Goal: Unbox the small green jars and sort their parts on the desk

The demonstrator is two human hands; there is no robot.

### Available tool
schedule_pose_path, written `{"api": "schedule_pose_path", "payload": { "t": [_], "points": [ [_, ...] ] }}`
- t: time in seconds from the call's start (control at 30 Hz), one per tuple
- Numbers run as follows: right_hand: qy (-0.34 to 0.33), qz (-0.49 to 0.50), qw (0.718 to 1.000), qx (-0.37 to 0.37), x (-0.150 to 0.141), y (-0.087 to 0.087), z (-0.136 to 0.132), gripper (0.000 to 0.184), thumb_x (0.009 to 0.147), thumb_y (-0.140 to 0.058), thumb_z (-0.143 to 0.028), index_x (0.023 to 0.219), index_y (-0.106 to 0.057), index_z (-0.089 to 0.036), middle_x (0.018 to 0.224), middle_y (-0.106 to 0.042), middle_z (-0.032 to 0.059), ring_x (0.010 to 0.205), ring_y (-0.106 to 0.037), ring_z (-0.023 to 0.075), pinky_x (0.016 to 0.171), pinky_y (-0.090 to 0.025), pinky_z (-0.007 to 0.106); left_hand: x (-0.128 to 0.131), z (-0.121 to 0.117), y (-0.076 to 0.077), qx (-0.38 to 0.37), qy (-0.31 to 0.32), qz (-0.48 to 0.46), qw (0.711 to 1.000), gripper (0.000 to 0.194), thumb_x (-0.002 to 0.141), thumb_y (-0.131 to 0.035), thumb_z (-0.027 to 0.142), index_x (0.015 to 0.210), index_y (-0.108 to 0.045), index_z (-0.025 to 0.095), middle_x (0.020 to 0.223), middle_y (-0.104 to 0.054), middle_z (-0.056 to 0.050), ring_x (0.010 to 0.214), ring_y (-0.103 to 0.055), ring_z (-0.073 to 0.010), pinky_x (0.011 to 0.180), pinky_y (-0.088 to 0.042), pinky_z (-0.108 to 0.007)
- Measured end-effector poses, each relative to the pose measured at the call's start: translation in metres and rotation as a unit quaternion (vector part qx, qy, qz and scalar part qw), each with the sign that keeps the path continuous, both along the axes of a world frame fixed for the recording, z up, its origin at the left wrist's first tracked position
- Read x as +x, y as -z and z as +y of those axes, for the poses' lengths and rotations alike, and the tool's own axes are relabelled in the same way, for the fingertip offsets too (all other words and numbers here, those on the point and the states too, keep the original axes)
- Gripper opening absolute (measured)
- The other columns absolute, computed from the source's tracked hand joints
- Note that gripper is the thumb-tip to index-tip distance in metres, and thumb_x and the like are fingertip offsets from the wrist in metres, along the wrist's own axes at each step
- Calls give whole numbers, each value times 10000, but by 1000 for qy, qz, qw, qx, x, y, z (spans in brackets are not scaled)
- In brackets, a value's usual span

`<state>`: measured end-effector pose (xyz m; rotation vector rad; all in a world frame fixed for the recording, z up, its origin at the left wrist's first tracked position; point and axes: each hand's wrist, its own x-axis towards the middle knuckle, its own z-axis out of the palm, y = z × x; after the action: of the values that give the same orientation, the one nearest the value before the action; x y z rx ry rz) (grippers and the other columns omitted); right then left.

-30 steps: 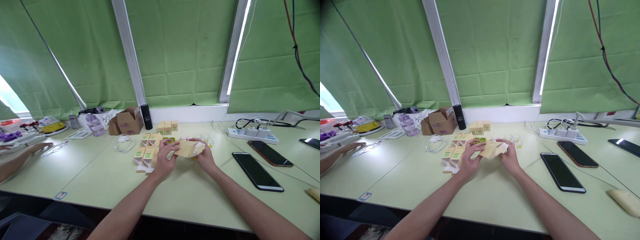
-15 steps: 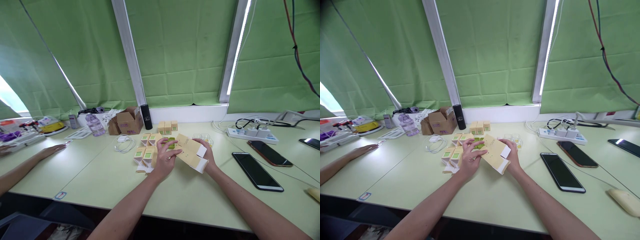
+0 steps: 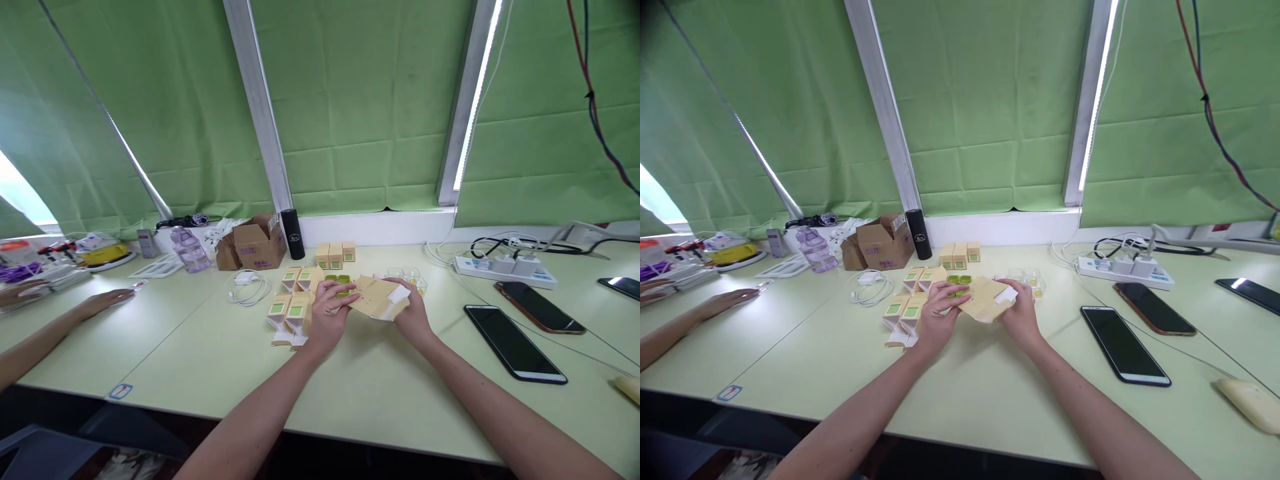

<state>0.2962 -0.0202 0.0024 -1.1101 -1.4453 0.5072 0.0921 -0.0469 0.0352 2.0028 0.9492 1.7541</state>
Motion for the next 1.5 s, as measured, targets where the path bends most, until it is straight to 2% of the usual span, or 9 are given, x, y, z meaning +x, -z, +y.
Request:
{"api": "schedule_pose_path", "payload": {
  "t": [0.17, 0.33, 0.57, 0.77, 0.93, 1.13, 1.23, 1.33, 1.5],
  "points": [
    [-1, -2, 1000, -17, -5, -9, -4, 328, 842, -672, -527, 1031, -731, -266, 1120, -693, 91, 1199, -536, 332, 1065, -392, 525, 2, 2, 0, -138, 36, -117, 983, 109, 828, -793, 270, 922, -848, 269, 1027, -803, -72, 1040, -682, -276, 1006, -520, -492],
    [-47, -16, 999, -13, -7, -9, -8, 366, 869, -655, -560, 1075, -738, -269, 1121, -667, 94, 1179, -542, 313, 1060, -409, 498, 4, 3, -2, -247, 76, -192, 947, 282, 735, -881, 408, 903, -832, 186, 883, -799, -74, 858, -729, -246, 890, -571, -412],
    [-66, -6, 998, -25, -10, -13, -13, 373, 885, -621, -613, 960, -740, -267, 1103, -640, 106, 1162, -540, 324, 961, -462, 465, 3, 0, -7, -246, 59, -163, 954, 380, 773, -837, 520, 921, -801, 172, 827, -761, -63, 729, -668, -189, 724, -530, -317],
    [-66, 2, 997, -40, -10, -19, -15, 418, 886, -590, -646, 877, -701, -243, 1032, -640, 91, 1073, -575, 300, 981, -433, 461, 1, 1, -3, -241, 5, -109, 964, 482, 817, -744, 624, 721, -710, 153, 646, -633, -16, 622, -549, -142, 608, -414, -264],
    [-77, -1, 996, -43, -9, -23, -16, 428, 894, -572, -645, 861, -675, -231, 953, -660, 83, 992, -592, 290, 898, -459, 433, 1, 2, -3, -265, 20, -118, 957, 517, 788, -749, 646, 654, -642, 158, 612, -617, -14, 600, -529, -131, 590, -385, -254],
    [-126, 59, 988, -60, -11, -24, -20, 386, 915, -613, -579, 1121, -558, -258, 877, -688, 31, 831, -638, 248, 726, -492, 370, 1, 4, -5, -299, 39, -152, 941, 488, 761, -778, 606, 614, -639, 163, 605, -651, -35, 581, -525, -129, 603, -403, -261],
    [-101, 24, 994, -22, -10, -23, -24, 370, 925, -621, -518, 1167, -495, -268, 880, -682, 26, 900, -637, 259, 787, -493, 390, -1, 6, -3, -310, 37, -159, 937, 478, 769, -777, 582, 594, -633, 161, 575, -636, -29, 547, -490, -115, 573, -362, -257],
    [-76, -55, 995, 41, -8, -24, -28, 250, 952, -586, -460, 1105, -549, -267, 979, -685, 50, 992, -610, 267, 922, -455, 447, -3, 8, 0, -323, 36, -163, 931, 467, 766, -781, 569, 599, -645, 155, 575, -640, -31, 522, -467, -105, 546, -331, -254],
    [-113, -101, 986, 67, -8, -30, -34, 168, 931, -612, -409, 989, -659, -258, 1025, -699, 60, 1004, -601, 268, 948, -442, 449, -5, 10, 1, -331, 34, -194, 923, 451, 770, -789, 563, 650, -670, 145, 618, -672, -50, 526, -467, -100, 538, -362, -249]
  ]
}}
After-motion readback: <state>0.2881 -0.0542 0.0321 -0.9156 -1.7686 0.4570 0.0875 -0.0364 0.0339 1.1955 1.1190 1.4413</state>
